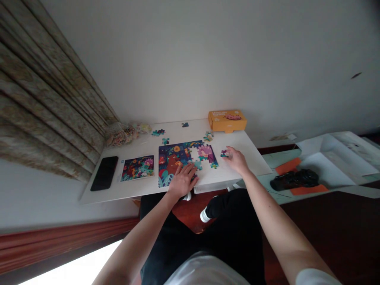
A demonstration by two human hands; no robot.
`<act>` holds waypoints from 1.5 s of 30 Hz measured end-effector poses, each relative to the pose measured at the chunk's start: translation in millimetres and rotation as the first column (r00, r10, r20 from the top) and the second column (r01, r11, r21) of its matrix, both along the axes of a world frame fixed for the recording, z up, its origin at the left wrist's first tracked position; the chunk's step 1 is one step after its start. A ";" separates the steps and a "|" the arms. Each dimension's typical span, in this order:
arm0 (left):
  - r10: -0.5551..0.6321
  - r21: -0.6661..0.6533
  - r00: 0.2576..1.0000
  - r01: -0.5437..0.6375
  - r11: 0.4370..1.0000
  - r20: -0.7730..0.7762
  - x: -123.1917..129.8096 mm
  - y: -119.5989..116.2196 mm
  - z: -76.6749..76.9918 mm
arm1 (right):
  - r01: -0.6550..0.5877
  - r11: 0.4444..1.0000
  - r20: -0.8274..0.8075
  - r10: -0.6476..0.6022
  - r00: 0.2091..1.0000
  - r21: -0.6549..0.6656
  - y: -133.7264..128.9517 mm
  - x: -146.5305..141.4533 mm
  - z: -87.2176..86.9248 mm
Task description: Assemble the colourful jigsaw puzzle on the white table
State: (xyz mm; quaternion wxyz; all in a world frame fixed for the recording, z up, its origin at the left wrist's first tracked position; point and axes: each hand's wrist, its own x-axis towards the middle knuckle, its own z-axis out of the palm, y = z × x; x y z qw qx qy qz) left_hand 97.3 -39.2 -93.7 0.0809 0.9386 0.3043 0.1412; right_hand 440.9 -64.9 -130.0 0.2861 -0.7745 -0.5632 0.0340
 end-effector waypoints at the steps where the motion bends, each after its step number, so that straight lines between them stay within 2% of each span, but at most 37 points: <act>1: 0.002 -0.006 1.000 -0.002 1.000 0.005 -0.2 0.2 0.1 | -0.001 1.000 -0.022 0.002 1.000 0.008 1.7 2.7 -1.1; 4: 0.007 -0.024 1.000 -0.007 1.000 0.012 -0.5 1.2 0.1 | -0.008 1.000 -0.094 0.008 0.996 -0.002 6.1 9.6 -3.0; 10: 0.014 -0.057 1.000 -0.013 0.998 0.022 1.1 6.7 -1.2 | -0.118 0.992 -0.220 0.127 0.967 0.053 9.0 12.5 -7.0; 15: 0.015 -0.050 1.000 -0.014 0.999 0.026 1.3 9.5 -1.1 | -0.099 0.991 -0.254 0.118 0.960 0.086 10.6 10.9 -12.8; 22: -0.017 -0.003 1.000 0.017 1.000 0.021 -4.9 14.5 1.8 | -0.052 0.993 -0.181 0.071 0.981 0.108 18.8 8.7 -9.5; 26: -0.015 -0.003 1.000 0.015 1.000 0.027 -6.1 16.0 1.0 | -0.008 0.992 0.008 0.007 1.000 0.125 9.7 -12.6 2.2; 28: -0.007 -0.001 1.000 0.007 1.000 0.026 -4.9 12.8 -0.1 | -0.089 0.988 0.121 0.074 0.990 0.124 2.5 -26.0 10.2; 32: -0.004 -0.005 1.000 0.004 1.000 0.026 -4.9 11.0 -1.6 | -0.355 0.935 0.240 0.343 0.908 0.011 -6.0 -43.6 23.0; 35: 0.018 -0.050 0.997 -0.014 0.999 0.077 -14.3 38.2 3.3 | -0.427 0.903 0.238 0.424 0.874 -0.043 -5.6 -46.8 26.5; 36: 0.070 -0.074 0.991 -0.062 0.995 0.113 -19.5 54.9 6.7 | -0.435 0.899 0.231 0.433 0.871 -0.045 -4.9 -46.8 26.8; 38: 0.268 -0.144 0.944 -0.243 0.959 0.192 -31.1 96.4 15.2 | -0.443 0.896 0.223 0.440 0.870 -0.041 -3.5 -46.3 26.7; 39: 0.369 -0.180 0.908 -0.336 0.924 0.198 -36.6 118.8 19.8 | -0.443 0.896 0.222 0.440 0.870 -0.039 -2.9 -46.0 26.2; 42: 0.593 -0.252 0.802 -0.561 0.788 0.068 -47.6 178.3 30.9 | -0.394 0.919 0.224 0.390 0.893 -0.025 -0.8 -44.8 22.6; 45: 0.720 -0.250 0.691 -0.708 0.660 -0.056 -47.6 215.5 35.3 | -0.295 0.955 0.222 0.284 0.933 0.019 1.7 -42.0 15.8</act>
